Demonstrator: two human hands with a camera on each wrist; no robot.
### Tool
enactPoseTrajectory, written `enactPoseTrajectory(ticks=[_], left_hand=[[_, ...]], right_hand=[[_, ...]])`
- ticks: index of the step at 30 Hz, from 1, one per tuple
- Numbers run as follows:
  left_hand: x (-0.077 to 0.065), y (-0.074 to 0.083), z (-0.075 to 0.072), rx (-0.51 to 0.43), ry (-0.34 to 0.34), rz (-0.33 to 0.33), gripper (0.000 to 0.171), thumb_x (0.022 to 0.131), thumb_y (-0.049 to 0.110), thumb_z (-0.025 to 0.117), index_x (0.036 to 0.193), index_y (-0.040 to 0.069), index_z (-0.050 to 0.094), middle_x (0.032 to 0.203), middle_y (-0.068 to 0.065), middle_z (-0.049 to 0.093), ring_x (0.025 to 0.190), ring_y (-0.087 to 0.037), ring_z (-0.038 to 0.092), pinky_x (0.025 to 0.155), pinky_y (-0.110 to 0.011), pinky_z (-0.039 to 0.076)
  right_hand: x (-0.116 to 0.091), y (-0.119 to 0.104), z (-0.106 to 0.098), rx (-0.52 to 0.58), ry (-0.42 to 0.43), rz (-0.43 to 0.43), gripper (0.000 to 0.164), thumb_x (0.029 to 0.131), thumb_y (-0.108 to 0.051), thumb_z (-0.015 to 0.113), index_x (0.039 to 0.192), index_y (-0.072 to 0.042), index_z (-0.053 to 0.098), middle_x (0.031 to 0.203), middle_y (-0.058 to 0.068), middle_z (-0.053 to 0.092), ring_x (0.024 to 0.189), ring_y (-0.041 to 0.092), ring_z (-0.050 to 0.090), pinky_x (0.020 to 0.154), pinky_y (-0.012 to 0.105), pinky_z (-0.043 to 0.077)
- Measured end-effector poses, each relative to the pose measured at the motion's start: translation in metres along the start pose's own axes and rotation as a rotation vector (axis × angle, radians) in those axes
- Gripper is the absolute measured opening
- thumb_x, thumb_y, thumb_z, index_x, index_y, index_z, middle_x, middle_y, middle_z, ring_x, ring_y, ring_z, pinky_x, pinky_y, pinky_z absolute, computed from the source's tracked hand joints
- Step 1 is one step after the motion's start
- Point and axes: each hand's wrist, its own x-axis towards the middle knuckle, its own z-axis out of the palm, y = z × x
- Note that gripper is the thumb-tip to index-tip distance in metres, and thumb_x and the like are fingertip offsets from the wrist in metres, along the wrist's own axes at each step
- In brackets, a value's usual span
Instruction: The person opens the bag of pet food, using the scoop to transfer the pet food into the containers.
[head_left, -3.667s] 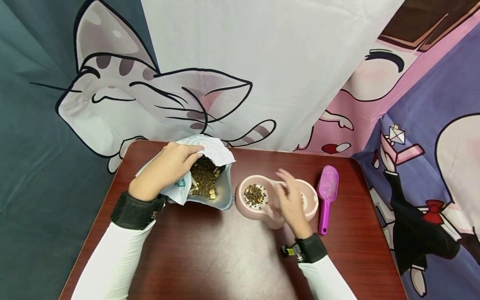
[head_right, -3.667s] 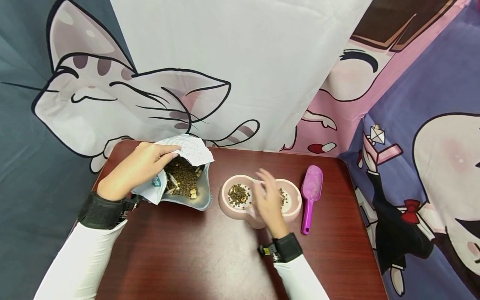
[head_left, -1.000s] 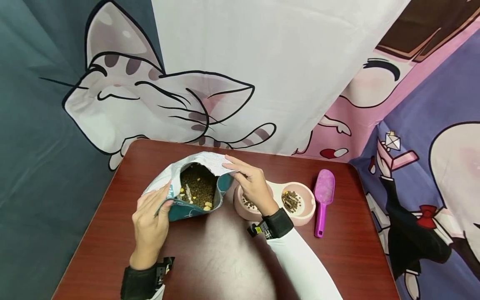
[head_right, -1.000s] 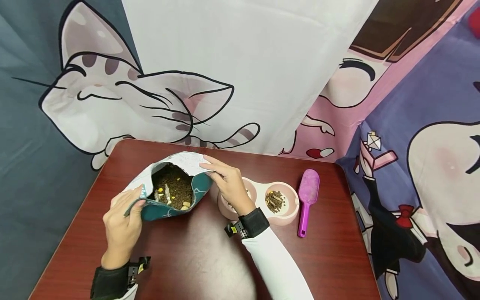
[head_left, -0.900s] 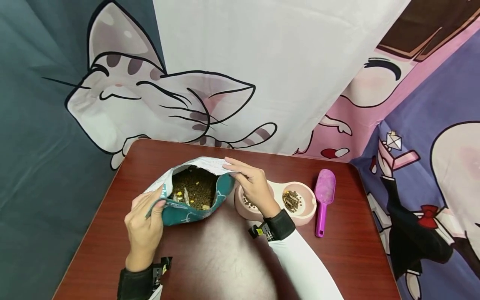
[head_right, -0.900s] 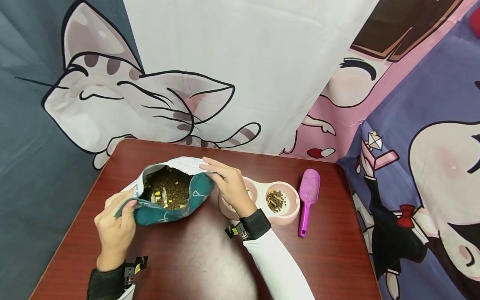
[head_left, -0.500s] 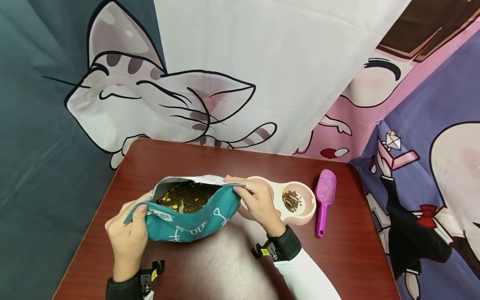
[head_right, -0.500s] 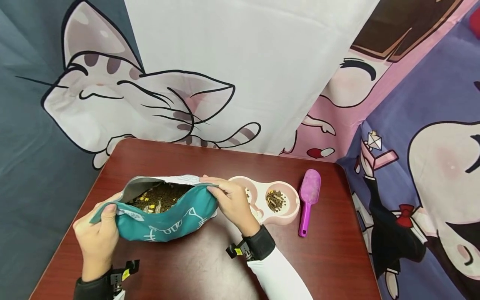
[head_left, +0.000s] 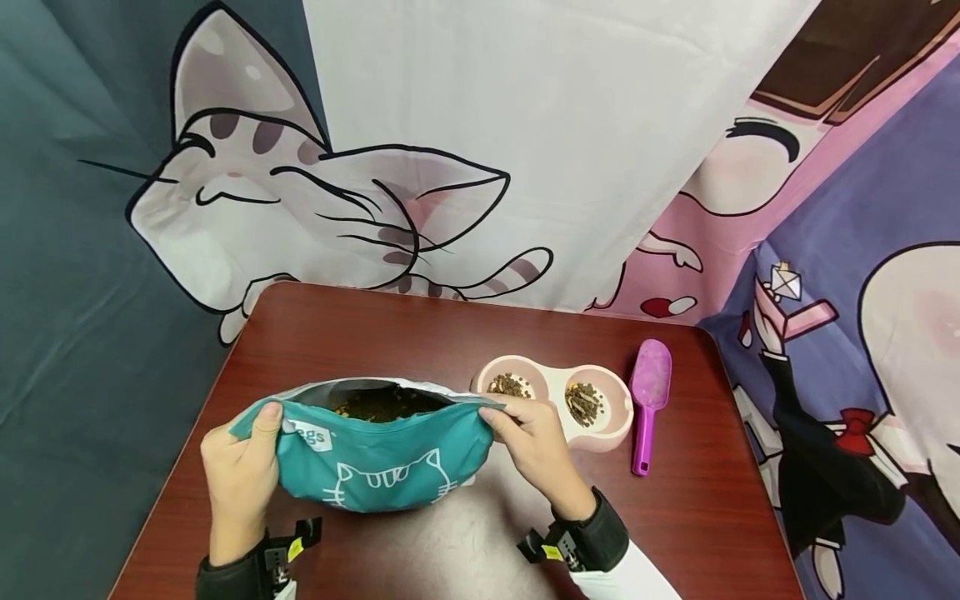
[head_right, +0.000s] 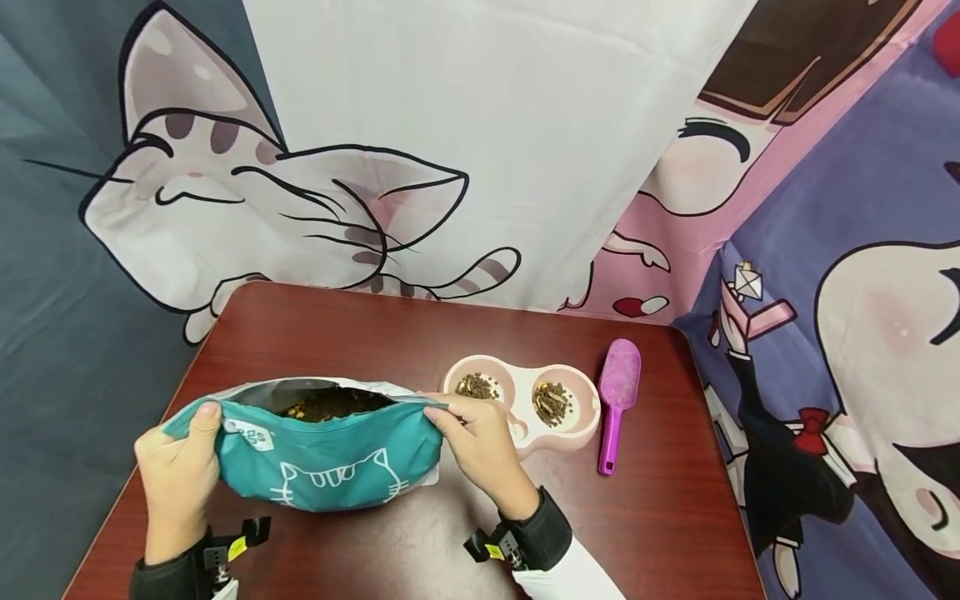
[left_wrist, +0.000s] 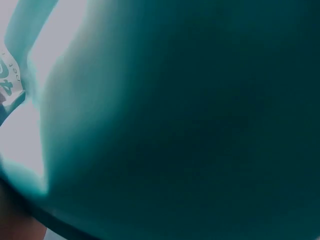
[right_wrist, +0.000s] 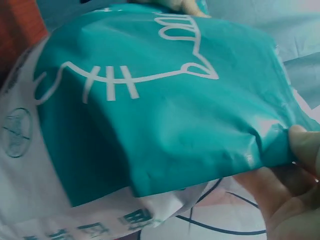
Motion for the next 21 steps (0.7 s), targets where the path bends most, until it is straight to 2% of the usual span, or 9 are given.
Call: enactPoseTrajectory(ticks=[2,4,7,9,11,13,16,21], left_hand=[[0.002,0.002,0.003,0.014,-0.02,-0.048,0.04,0.098,-0.005,0.062,0.058,-0.007,0.065,0.058,0.017,0.066,0.056,0.006,0.062,0.059,-0.011,0.049],[0.006,0.005,0.007,0.041,-0.031,-0.087,0.04,0.099,0.0,0.063,0.06,-0.007,0.065,0.058,0.018,0.065,0.057,0.006,0.062,0.059,-0.012,0.049],[0.016,0.004,0.015,0.009,-0.067,-0.09,0.028,0.102,0.004,0.062,0.08,-0.008,0.076,0.074,0.02,0.072,0.07,0.004,0.068,0.07,-0.013,0.053],[0.023,0.0,0.02,-0.027,-0.082,-0.073,0.021,0.102,0.005,0.062,0.1,-0.01,0.077,0.085,0.021,0.074,0.081,0.003,0.07,0.078,-0.012,0.054],[0.029,-0.004,0.025,-0.06,-0.096,-0.057,0.021,0.102,0.005,0.063,0.111,-0.01,0.075,0.094,0.021,0.075,0.088,0.002,0.071,0.083,-0.013,0.054],[0.033,-0.007,0.029,-0.074,-0.094,-0.036,0.02,0.101,0.004,0.064,0.11,-0.01,0.075,0.094,0.02,0.075,0.087,0.001,0.071,0.082,-0.014,0.053],[0.038,-0.008,0.031,-0.108,-0.088,-0.01,0.018,0.1,0.003,0.065,0.107,-0.011,0.074,0.096,0.016,0.075,0.087,-0.001,0.07,0.08,-0.015,0.054],[0.041,-0.008,0.03,-0.174,-0.107,0.022,0.016,0.099,-0.002,0.064,0.104,-0.015,0.072,0.093,0.01,0.076,0.083,-0.004,0.071,0.078,-0.016,0.054]], right_hand=[[-0.002,-0.002,-0.003,-0.018,0.019,0.006,0.017,0.098,-0.004,0.068,0.11,0.002,0.078,0.094,0.014,0.078,0.082,0.001,0.07,0.066,0.029,0.063],[-0.001,-0.002,-0.005,-0.062,0.042,0.007,0.014,0.098,-0.006,0.069,0.106,0.0,0.079,0.084,0.009,0.076,0.076,-0.001,0.065,0.064,0.024,0.06],[0.006,-0.002,-0.006,-0.134,0.074,0.007,0.012,0.099,-0.01,0.069,0.096,-0.006,0.08,0.074,0.001,0.067,0.068,0.0,0.056,0.061,0.019,0.051],[0.012,-0.002,-0.006,-0.182,0.096,0.007,0.014,0.099,-0.014,0.069,0.089,-0.01,0.078,0.07,-0.003,0.06,0.065,0.005,0.052,0.059,0.021,0.045],[0.019,-0.002,-0.004,-0.187,0.101,0.01,0.013,0.099,-0.015,0.069,0.09,-0.012,0.077,0.075,-0.003,0.064,0.068,0.006,0.055,0.062,0.023,0.048],[0.026,-0.003,-0.002,-0.177,0.097,0.017,0.011,0.1,-0.017,0.069,0.095,-0.013,0.077,0.081,-0.002,0.067,0.072,0.008,0.058,0.065,0.026,0.051],[0.037,-0.005,0.001,-0.119,0.073,0.015,0.013,0.101,-0.019,0.069,0.11,-0.015,0.076,0.099,0.0,0.073,0.084,0.011,0.064,0.074,0.028,0.055],[0.052,-0.012,-0.001,-0.105,0.074,-0.065,0.009,0.099,-0.018,0.072,0.104,-0.013,0.077,0.098,0.001,0.074,0.084,0.012,0.066,0.074,0.026,0.055]])
